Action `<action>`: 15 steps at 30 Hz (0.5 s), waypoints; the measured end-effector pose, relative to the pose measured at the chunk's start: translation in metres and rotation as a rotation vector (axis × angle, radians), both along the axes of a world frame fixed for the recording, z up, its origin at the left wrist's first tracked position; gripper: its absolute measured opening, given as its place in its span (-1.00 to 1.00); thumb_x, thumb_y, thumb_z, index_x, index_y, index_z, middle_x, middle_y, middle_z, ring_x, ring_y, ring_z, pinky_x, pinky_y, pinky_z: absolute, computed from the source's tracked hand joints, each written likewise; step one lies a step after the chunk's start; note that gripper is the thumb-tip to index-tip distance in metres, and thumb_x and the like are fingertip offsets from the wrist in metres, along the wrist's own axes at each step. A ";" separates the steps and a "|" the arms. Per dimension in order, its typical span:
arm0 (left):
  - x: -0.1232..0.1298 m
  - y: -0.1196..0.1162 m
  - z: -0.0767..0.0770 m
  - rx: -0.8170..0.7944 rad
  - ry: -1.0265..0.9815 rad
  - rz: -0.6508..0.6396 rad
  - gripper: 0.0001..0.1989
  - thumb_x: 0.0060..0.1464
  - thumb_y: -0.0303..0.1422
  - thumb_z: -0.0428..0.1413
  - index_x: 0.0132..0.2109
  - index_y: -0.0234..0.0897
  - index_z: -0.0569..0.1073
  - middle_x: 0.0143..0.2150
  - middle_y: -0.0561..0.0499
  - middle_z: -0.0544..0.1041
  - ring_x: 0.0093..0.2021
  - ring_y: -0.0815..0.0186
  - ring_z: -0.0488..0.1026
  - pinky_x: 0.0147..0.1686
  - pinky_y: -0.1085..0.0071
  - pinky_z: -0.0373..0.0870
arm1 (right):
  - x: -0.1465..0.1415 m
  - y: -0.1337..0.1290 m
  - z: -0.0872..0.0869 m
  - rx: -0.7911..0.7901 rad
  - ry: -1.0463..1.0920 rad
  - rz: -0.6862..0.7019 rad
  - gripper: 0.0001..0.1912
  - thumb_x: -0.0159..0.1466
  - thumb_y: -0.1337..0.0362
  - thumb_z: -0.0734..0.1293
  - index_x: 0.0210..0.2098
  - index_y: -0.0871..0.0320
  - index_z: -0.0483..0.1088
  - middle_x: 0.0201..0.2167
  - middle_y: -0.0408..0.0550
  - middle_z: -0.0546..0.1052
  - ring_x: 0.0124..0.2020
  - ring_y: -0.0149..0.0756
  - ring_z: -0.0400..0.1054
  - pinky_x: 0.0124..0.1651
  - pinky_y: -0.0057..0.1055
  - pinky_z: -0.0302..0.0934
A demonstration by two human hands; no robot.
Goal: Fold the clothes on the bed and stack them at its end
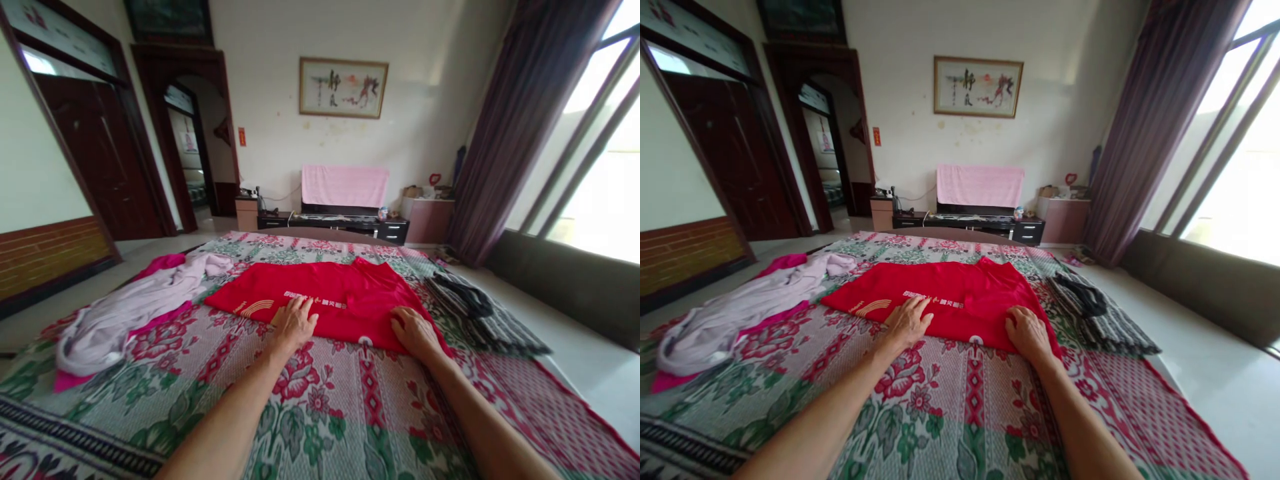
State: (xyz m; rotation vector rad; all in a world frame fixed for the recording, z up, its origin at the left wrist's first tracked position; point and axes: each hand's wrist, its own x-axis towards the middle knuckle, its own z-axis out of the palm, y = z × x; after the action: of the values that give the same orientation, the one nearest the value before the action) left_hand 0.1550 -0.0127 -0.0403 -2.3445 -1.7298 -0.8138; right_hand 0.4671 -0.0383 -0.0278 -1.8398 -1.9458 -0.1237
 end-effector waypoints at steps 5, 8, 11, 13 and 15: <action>-0.007 0.007 -0.001 0.066 -0.087 -0.020 -0.61 0.15 -0.33 0.03 0.10 -0.34 0.44 0.11 -0.19 0.47 0.12 0.14 0.39 0.12 0.22 0.32 | 0.000 -0.001 0.002 -0.009 -0.011 -0.002 -0.69 0.29 0.25 0.17 -0.07 0.16 0.44 0.03 0.07 0.48 0.03 -0.10 0.35 0.04 -0.21 0.20; -0.018 0.013 0.000 0.109 -0.141 -0.011 -0.68 0.15 -0.36 0.01 0.01 -0.33 0.49 0.01 -0.16 0.53 0.04 0.19 0.44 0.08 0.26 0.35 | -0.001 -0.002 0.004 -0.016 -0.011 -0.011 -0.69 0.29 0.25 0.17 -0.06 0.16 0.44 0.03 0.08 0.48 0.03 -0.10 0.35 0.04 -0.20 0.20; -0.028 0.018 -0.001 0.111 -0.148 0.056 -0.74 0.12 -0.38 0.02 -0.11 -0.34 0.53 -0.06 -0.19 0.55 -0.02 0.17 0.47 0.05 0.24 0.37 | -0.002 -0.003 0.006 -0.028 -0.006 -0.020 -0.68 0.29 0.25 0.18 -0.05 0.16 0.44 0.03 0.08 0.47 0.03 -0.10 0.35 0.05 -0.20 0.19; -0.032 0.019 -0.003 0.103 -0.122 0.076 -0.77 0.10 -0.40 0.04 -0.16 -0.33 0.55 -0.09 -0.18 0.56 -0.05 0.16 0.47 0.04 0.24 0.37 | -0.003 -0.004 0.007 -0.031 -0.002 -0.023 -0.68 0.29 0.25 0.18 -0.05 0.16 0.44 0.03 0.08 0.47 0.03 -0.10 0.35 0.05 -0.20 0.18; -0.034 0.018 -0.005 0.103 -0.101 0.066 -0.78 0.10 -0.40 0.03 -0.18 -0.33 0.55 -0.11 -0.18 0.56 -0.05 0.16 0.48 0.05 0.24 0.37 | -0.004 -0.005 0.008 -0.023 -0.002 -0.023 -0.69 0.28 0.25 0.18 -0.05 0.16 0.44 0.03 0.08 0.48 0.03 -0.11 0.35 0.05 -0.20 0.18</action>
State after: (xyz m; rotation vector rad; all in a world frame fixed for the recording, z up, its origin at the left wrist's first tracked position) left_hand 0.1211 0.0057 -0.0454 -2.2033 -1.7480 -1.0009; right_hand 0.4630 -0.0429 -0.0201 -1.8779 -1.9348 -0.1110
